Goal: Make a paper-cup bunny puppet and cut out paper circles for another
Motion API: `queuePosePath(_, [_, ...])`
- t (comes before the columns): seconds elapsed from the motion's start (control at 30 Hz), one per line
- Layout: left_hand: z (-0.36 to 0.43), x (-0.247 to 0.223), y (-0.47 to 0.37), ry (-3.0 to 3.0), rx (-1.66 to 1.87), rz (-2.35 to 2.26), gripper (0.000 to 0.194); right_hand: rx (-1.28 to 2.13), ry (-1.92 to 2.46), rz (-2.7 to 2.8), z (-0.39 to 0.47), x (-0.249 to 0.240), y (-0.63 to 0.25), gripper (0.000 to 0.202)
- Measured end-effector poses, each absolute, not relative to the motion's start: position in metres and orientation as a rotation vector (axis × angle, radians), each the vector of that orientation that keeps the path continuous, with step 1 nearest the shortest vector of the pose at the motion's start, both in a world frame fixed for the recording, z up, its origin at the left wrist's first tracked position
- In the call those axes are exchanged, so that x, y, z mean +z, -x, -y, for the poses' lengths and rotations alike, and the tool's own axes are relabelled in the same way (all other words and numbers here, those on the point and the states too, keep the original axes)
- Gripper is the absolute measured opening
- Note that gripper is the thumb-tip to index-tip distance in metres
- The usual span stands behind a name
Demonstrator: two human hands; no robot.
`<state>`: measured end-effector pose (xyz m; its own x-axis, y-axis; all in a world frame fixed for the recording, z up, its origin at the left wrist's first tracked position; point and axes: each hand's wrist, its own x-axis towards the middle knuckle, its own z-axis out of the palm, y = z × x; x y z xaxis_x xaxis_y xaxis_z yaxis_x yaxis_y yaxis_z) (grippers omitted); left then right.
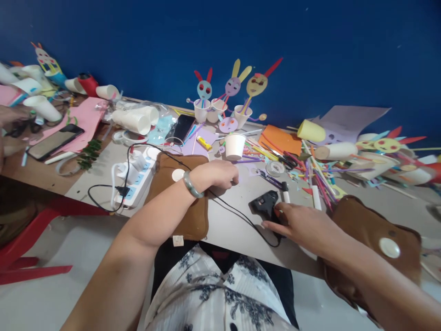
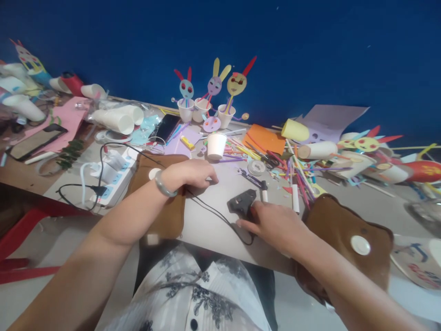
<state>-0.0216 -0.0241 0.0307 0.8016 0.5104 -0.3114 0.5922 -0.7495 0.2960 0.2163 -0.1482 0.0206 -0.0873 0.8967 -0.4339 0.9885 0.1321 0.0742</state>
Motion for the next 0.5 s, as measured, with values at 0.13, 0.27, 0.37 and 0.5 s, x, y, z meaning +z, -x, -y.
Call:
queuePosePath(0.13, [0.02,0.028,0.024,-2.569,-0.283,-0.829,0.036,-0.171,-1.893,-2.205,0.125,0.035,-0.217,0.04])
queuePosePath(0.27, [0.016,0.025,0.025,-2.516,-0.278,-0.838,0.044,-0.354,-1.902,-2.386,0.079,0.027,-0.2,0.025])
queuePosePath(0.37, [0.016,0.027,0.025,-2.514,-0.315,-0.864,0.045,-0.501,-1.834,-2.409,0.046,0.016,-0.182,0.027])
queuePosePath(0.5, [0.018,0.03,0.025,-2.525,-0.34,-0.851,0.049,-0.534,-1.743,-2.337,0.026,0.011,-0.165,0.022])
